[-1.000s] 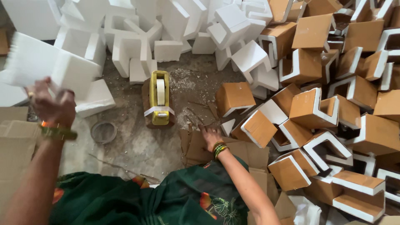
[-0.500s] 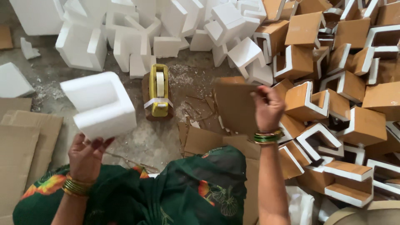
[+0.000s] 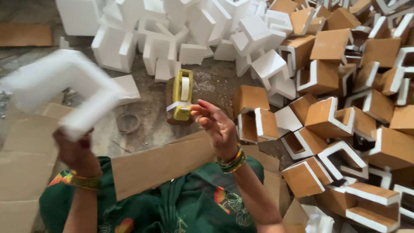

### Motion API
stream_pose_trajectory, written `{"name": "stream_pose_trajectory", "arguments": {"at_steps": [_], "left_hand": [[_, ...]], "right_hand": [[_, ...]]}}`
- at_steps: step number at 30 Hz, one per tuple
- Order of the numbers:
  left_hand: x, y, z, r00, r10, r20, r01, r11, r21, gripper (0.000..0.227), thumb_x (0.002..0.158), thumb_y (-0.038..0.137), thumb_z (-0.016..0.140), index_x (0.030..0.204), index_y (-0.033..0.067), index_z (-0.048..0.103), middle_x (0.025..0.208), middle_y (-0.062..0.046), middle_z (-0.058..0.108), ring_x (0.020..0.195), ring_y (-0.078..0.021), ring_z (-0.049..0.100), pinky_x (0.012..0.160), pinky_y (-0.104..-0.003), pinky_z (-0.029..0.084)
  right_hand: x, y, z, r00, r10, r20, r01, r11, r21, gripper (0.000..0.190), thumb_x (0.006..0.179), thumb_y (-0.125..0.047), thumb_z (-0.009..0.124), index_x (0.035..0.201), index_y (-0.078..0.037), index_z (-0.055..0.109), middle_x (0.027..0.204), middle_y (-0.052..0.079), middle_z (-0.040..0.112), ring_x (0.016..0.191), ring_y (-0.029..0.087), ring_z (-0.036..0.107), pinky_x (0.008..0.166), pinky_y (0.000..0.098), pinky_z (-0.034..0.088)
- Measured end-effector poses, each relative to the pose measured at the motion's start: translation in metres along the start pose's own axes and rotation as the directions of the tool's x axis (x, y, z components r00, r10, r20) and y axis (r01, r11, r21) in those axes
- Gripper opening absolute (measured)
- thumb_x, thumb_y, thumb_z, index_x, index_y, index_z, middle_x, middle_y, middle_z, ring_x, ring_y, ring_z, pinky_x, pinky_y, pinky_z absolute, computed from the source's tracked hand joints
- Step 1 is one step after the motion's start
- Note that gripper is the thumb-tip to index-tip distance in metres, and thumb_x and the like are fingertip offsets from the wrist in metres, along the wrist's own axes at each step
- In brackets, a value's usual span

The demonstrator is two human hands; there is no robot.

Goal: The person sits on the floor and assembles small cardboard boxes by inserting white foam inserts into the flaps and securing them with a tape dispenser. The person repeatedly picks up cardboard pieces and foam, aligns them, and tapes them together to form small containers.

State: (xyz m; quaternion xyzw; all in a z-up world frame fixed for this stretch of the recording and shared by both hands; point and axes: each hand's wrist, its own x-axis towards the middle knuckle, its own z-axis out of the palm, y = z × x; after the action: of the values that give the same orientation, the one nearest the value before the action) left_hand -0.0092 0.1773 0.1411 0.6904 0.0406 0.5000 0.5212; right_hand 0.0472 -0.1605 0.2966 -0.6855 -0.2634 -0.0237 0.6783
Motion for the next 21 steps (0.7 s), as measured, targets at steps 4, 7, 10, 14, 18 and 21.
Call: {"name": "stream_pose_trajectory", "arguments": {"at_steps": [4,7,10,14,18,21], "left_hand": [[-0.015,0.023,0.010,0.803,0.227,0.552,-0.339,0.935,0.108,0.037,0.088,-0.004,0.059,0.118,0.0127,0.072,0.127,-0.016,0.056,0.126,-0.0365,0.058,0.110,-0.049,0.051],[-0.031,0.042,0.035,0.615,0.314,0.723,-0.283,0.944,-0.170,0.049,0.082,-0.008,0.057,0.118,0.0201,0.075,0.127,-0.015,0.057,0.127,-0.0362,0.057,0.106,-0.047,0.053],[-0.049,0.051,0.050,0.476,0.363,0.801,-0.247,0.929,-0.274,0.048,0.078,-0.001,0.064,0.119,0.0204,0.075,0.130,-0.013,0.059,0.126,-0.0355,0.058,0.102,-0.046,0.054],[-0.067,0.041,0.058,0.345,0.175,0.922,-0.201,0.973,-0.110,0.043,0.080,0.010,0.072,0.121,0.0209,0.074,0.131,-0.012,0.061,0.117,-0.0337,0.060,0.091,-0.041,0.055],[-0.087,0.013,0.070,0.370,0.146,0.918,-0.292,0.956,-0.035,0.048,0.080,0.011,0.072,0.126,0.0239,0.069,0.133,-0.010,0.063,0.118,-0.0318,0.061,0.096,-0.040,0.054],[-0.098,-0.013,0.079,0.371,-0.242,0.896,-0.210,0.918,0.335,0.059,0.090,0.018,0.070,0.146,0.0304,0.053,0.137,-0.008,0.063,0.106,-0.0326,0.064,0.095,-0.041,0.054]], "right_hand": [[-0.010,0.001,-0.005,0.972,-0.227,-0.067,0.176,0.883,-0.435,0.066,0.101,-0.031,0.070,0.153,-0.001,0.045,0.148,0.019,0.058,0.136,0.027,0.057,0.110,0.0341,0.051],[-0.021,0.006,-0.022,0.953,-0.291,0.088,0.252,0.597,-0.761,0.084,0.089,-0.045,0.075,0.153,-0.001,0.042,0.152,0.027,0.050,0.142,0.036,0.049,0.114,0.0422,0.044],[-0.041,0.029,-0.045,0.940,0.338,0.040,-0.254,0.776,-0.577,0.095,0.081,-0.059,0.072,0.152,-0.004,0.042,0.148,0.021,0.056,0.137,0.035,0.056,0.112,0.0421,0.047],[-0.084,0.066,-0.055,0.849,0.516,0.113,-0.442,0.811,-0.383,0.096,0.086,-0.072,0.056,0.153,-0.005,0.048,0.152,0.018,0.056,0.143,0.035,0.054,0.115,0.0408,0.045],[-0.105,0.102,-0.041,0.950,0.269,0.157,-0.070,0.674,-0.735,0.087,0.087,-0.059,0.070,0.149,-0.002,0.051,0.150,0.026,0.055,0.142,0.042,0.049,0.113,0.0473,0.039],[-0.110,0.131,-0.024,0.979,0.206,0.003,-0.109,0.534,-0.839,0.082,0.085,-0.052,0.073,0.147,-0.004,0.052,0.139,0.026,0.062,0.124,0.042,0.060,0.097,0.0488,0.048]]}}
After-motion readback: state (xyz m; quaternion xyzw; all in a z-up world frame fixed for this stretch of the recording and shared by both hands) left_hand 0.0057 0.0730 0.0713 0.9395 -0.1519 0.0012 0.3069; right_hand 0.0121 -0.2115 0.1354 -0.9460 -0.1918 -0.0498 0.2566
